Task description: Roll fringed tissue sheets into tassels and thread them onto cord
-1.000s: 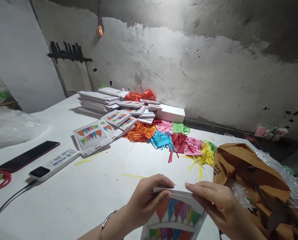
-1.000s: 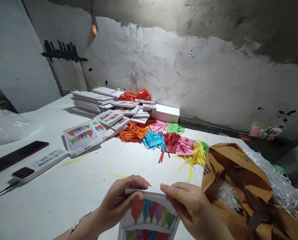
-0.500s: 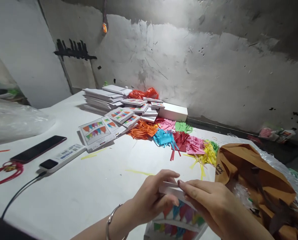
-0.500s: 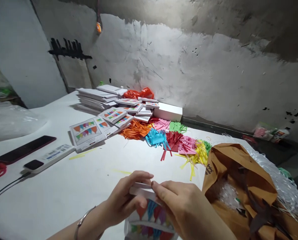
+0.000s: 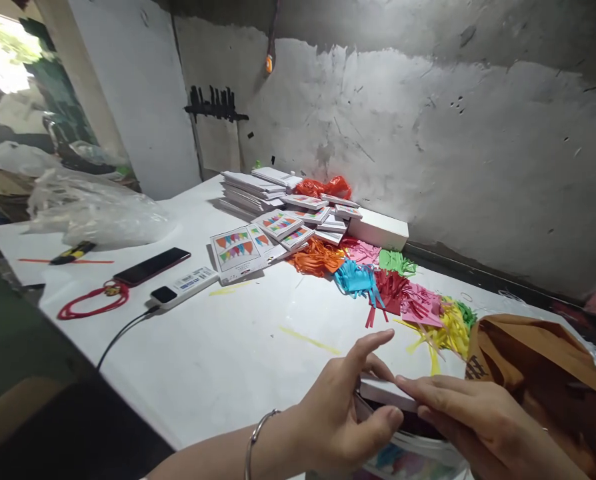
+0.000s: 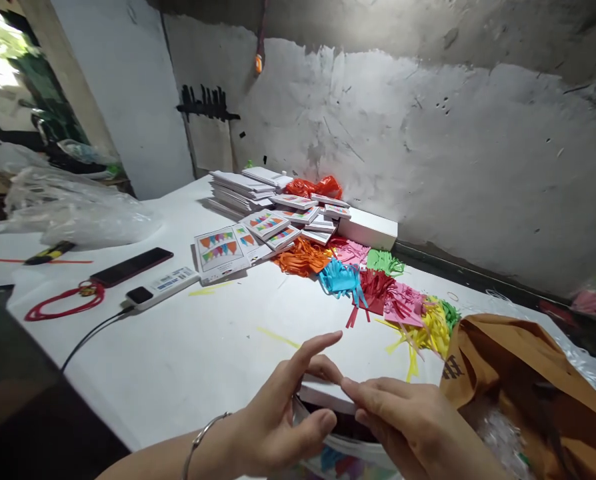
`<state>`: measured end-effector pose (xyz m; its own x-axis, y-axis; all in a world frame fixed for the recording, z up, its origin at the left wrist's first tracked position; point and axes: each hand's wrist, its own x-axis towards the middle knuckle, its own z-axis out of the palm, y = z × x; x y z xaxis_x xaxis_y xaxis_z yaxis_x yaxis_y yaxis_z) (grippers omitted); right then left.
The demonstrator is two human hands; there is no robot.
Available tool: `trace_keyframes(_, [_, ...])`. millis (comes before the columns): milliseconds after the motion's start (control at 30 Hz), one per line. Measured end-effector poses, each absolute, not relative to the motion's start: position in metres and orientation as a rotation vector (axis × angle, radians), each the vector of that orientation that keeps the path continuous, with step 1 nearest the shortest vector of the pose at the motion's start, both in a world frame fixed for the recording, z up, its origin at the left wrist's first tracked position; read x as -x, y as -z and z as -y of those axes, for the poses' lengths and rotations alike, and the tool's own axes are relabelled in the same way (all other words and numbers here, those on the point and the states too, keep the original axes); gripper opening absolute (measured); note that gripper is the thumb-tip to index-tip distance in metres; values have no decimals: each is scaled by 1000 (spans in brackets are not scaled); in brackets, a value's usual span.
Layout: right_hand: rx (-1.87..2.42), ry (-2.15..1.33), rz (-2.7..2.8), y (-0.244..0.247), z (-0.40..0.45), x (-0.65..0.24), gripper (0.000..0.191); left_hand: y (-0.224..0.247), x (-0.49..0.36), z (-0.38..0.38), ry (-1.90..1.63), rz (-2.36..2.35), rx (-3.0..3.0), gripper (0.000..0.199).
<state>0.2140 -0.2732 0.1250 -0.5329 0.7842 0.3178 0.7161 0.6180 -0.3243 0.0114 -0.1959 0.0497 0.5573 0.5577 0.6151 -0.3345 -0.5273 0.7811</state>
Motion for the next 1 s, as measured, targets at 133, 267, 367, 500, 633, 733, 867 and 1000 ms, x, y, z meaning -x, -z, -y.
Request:
trace_keyframes(133, [1137, -115, 2506, -131, 271, -210, 44, -42, -15, 200, -1160, -244, -1755, 69])
trace_keyframes(267, [1145, 56, 2485, -135, 275, -211, 39, -36, -21, 198, -1229, -253, -1760, 57])
trace_keyframes(367, [1236, 36, 2430, -136, 283, -228, 34, -36, -20, 193, -1278, -266, -1792, 50])
trace_keyframes(500, [1368, -185, 2318, -133, 294, -248, 33, -41, -20, 192, -1572, -318, -2100, 29])
trace_keyframes(633, [1441, -529, 2214, -133, 297, -247, 32, -51, -27, 201, -1625, -232, -2588, 27])
trace_keyframes(733, [1408, -596, 2188, -134, 298, -243, 32, -62, -34, 208, -1493, -117, -2675, 31])
trace_keyframes(867, [1442, -493, 2218, -132, 308, -241, 35, -72, -41, 211, -1455, -101, -2635, 24])
trace_keyframes(1000, [1495, -339, 2203, -118, 323, -236, 44, -73, -44, 213, -1429, -117, -2598, 17])
